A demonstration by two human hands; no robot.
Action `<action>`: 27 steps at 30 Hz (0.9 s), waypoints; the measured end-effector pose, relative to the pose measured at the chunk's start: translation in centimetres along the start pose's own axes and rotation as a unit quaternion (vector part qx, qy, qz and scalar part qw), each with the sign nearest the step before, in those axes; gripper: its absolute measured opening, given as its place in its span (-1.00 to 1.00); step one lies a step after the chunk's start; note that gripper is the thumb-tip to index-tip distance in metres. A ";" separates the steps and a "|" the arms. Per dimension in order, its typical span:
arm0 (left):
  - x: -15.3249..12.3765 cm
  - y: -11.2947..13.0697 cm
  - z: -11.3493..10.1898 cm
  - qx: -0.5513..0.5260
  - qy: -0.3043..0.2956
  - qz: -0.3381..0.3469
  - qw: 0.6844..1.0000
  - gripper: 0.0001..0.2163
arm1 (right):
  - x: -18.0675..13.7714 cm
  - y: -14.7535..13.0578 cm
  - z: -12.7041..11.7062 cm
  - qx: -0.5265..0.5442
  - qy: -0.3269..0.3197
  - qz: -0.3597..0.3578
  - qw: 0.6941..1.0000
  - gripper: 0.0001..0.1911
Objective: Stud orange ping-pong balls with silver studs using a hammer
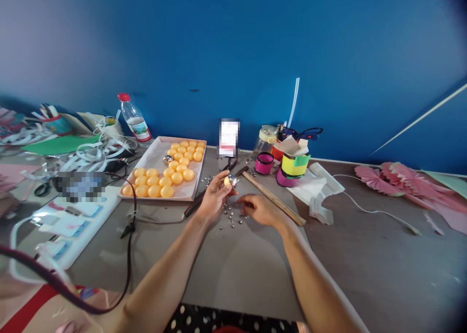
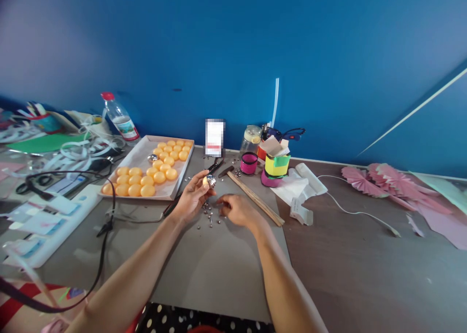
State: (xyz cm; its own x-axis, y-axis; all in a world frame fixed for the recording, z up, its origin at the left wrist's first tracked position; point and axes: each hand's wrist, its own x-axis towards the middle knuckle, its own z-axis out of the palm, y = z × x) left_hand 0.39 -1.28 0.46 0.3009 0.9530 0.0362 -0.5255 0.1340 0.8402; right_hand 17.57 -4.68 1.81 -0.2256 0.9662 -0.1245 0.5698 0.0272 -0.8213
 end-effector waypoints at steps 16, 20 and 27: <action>-0.1 0.7 0.3 -0.081 -0.012 -0.030 0.996 -0.60 | -0.6 -0.9 0.5 -0.249 -0.128 0.024 0.960 -0.83; -0.2 0.7 0.3 -0.090 -0.005 -0.026 0.996 -0.60 | -0.8 -1.1 0.5 -0.258 -0.126 0.029 0.957 -0.79; -0.2 0.8 0.4 -0.082 0.011 -0.041 0.996 -0.63 | -0.9 -0.9 0.9 -0.241 -0.094 0.000 0.966 -0.78</action>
State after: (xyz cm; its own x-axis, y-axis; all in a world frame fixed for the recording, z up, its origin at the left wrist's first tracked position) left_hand 0.22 -1.52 1.34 0.3314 0.9426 -0.0420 -0.6237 0.2523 0.7398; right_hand 16.58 -5.78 2.18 -0.3386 0.9042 -0.2603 0.8618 0.1870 -0.4714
